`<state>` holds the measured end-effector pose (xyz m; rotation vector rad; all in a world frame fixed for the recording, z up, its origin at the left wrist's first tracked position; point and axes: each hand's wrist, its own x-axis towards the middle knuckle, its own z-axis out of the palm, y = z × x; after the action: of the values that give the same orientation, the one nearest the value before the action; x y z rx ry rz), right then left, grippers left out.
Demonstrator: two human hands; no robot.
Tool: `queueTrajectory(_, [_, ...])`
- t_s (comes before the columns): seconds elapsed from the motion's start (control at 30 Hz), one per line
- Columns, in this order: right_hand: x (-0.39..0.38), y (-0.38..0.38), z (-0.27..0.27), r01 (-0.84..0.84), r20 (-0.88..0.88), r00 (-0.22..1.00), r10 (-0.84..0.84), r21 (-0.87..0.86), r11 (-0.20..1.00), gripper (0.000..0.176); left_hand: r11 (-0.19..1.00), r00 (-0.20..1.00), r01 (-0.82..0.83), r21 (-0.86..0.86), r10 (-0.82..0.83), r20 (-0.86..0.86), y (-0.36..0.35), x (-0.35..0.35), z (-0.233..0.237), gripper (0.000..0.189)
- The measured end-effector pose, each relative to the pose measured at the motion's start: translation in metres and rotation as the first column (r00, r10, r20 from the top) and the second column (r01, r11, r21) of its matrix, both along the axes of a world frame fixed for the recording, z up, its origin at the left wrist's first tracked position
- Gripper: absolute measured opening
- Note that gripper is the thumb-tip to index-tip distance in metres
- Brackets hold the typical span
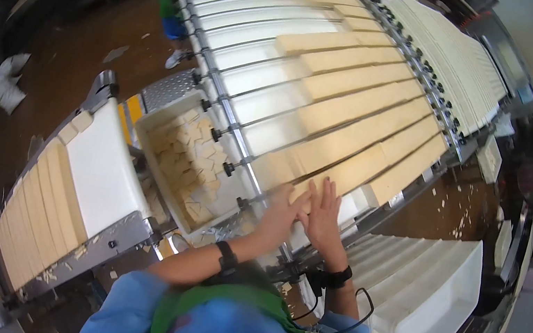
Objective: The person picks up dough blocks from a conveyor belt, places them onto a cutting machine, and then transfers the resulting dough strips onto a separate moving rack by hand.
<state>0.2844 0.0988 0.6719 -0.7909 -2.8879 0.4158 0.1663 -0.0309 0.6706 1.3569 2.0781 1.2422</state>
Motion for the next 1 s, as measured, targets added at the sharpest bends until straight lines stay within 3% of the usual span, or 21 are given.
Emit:
queueTrajectory(0.07, [-0.001, 0.001, 0.000, -0.016, 0.027, 1.000, 0.016, -0.009, 1.000, 0.086, 0.992, 0.990, 0.081, -0.093, -0.069, 0.122, -0.001, -0.004, 0.001, 0.084])
queueTrajectory(0.13, [-0.001, 0.000, -0.003, 0.011, 0.119, 0.993, -0.028, 0.135, 0.991, 0.085, 0.996, 0.995, 0.058, -0.068, -0.052, 0.087, -0.019, -0.006, 0.011, 0.085])
queueTrajectory(0.2, [-0.004, -0.001, -0.003, -0.010, 0.142, 0.990, -0.007, 0.120, 0.993, 0.085, 0.977, 0.977, 0.212, -0.019, -0.213, -0.023, -0.043, -0.015, 0.033, 0.083])
queueTrajectory(0.23, [-0.007, -0.006, 0.003, 0.020, 0.101, 0.994, -0.031, 0.105, 0.994, 0.083, 0.975, 0.978, 0.201, 0.096, -0.194, -0.079, -0.060, -0.022, 0.030, 0.080])
queueTrajectory(0.27, [-0.014, -0.011, 0.010, 0.040, 0.059, 0.997, -0.045, 0.088, 0.995, 0.082, 0.985, 0.988, 0.147, 0.095, -0.140, -0.070, -0.079, -0.035, 0.022, 0.080])
queueTrajectory(0.33, [-0.040, -0.033, 0.040, 0.031, 0.023, 0.999, -0.033, 0.118, 0.993, 0.081, 0.941, 0.917, -0.050, 0.334, 0.176, -0.358, -0.130, -0.072, 0.005, 0.064])
queueTrajectory(0.37, [-0.059, -0.051, 0.056, -0.011, -0.045, 0.999, 0.016, 0.124, 0.992, 0.079, 0.978, 0.982, -0.182, 0.103, 0.187, -0.035, -0.167, -0.091, 0.018, 0.053])
queueTrajectory(0.4, [-0.079, -0.065, 0.062, -0.048, -0.063, 0.996, 0.058, 0.153, 0.987, 0.077, 0.959, 0.961, -0.268, 0.090, 0.272, -0.040, -0.196, -0.111, 0.011, 0.053])
queueTrajectory(0.43, [-0.105, -0.083, 0.067, -0.114, -0.100, 0.987, 0.127, 0.126, 0.985, 0.077, 0.899, 0.870, -0.419, 0.128, 0.438, -0.225, -0.223, -0.132, -0.002, 0.055])
queueTrajectory(0.47, [-0.134, -0.106, 0.075, -0.178, -0.141, 0.971, 0.191, 0.100, 0.979, 0.076, 0.819, 0.719, -0.543, 0.184, 0.567, -0.401, -0.255, -0.148, -0.015, 0.056])
queueTrajectory(0.53, [-0.199, -0.167, 0.085, -0.340, -0.182, 0.919, 0.350, 0.082, 0.937, 0.073, 0.578, 0.516, -0.804, 0.141, 0.796, -0.318, -0.329, -0.157, -0.030, 0.058])
queueTrajectory(0.57, [-0.232, -0.197, 0.084, -0.487, -0.247, 0.847, 0.470, -0.006, 0.874, 0.070, 0.351, 0.304, -0.933, 0.081, 0.887, -0.349, -0.362, -0.159, -0.035, 0.063])
queueTrajectory(0.6, [-0.263, -0.228, 0.082, -0.610, -0.314, 0.767, 0.560, -0.086, 0.787, 0.068, 0.110, 0.092, -0.994, 0.026, 0.918, -0.386, -0.391, -0.161, -0.038, 0.068])
queueTrajectory(0.63, [-0.296, -0.260, 0.077, -0.687, -0.338, 0.708, 0.620, -0.127, 0.716, 0.065, 0.080, 0.063, -0.996, 0.027, 0.920, -0.388, -0.416, -0.163, -0.040, 0.068])
queueTrajectory(0.7, [-0.371, -0.324, 0.053, -0.804, -0.392, 0.589, 0.707, -0.199, 0.560, 0.060, -0.278, -0.191, -0.952, -0.129, 0.867, -0.460, -0.459, -0.169, -0.043, 0.078])
queueTrajectory(0.73, [-0.411, -0.353, 0.032, -0.848, -0.422, 0.529, 0.736, -0.232, 0.477, 0.058, -0.291, -0.206, -0.949, -0.122, 0.864, -0.459, -0.473, -0.174, -0.048, 0.078])
queueTrajectory(0.8, [-0.483, -0.410, 0.000, -0.896, -0.425, 0.440, 0.791, -0.142, 0.421, 0.055, -0.090, -0.063, -0.984, -0.156, 0.983, -0.172, -0.494, -0.179, -0.064, 0.084])
queueTrajectory(0.83, [-0.521, -0.435, -0.017, -0.901, -0.403, 0.426, 0.810, -0.105, 0.421, 0.055, -0.088, -0.070, -0.989, -0.116, 0.986, -0.149, -0.494, -0.185, -0.063, 0.083])
queueTrajectory(1.0, [-0.635, -0.517, -0.063, -0.880, -0.325, 0.442, 0.836, 0.024, 0.474, 0.054, -0.102, -0.076, -0.962, -0.254, 0.991, -0.108, -0.495, -0.205, -0.041, 0.086])
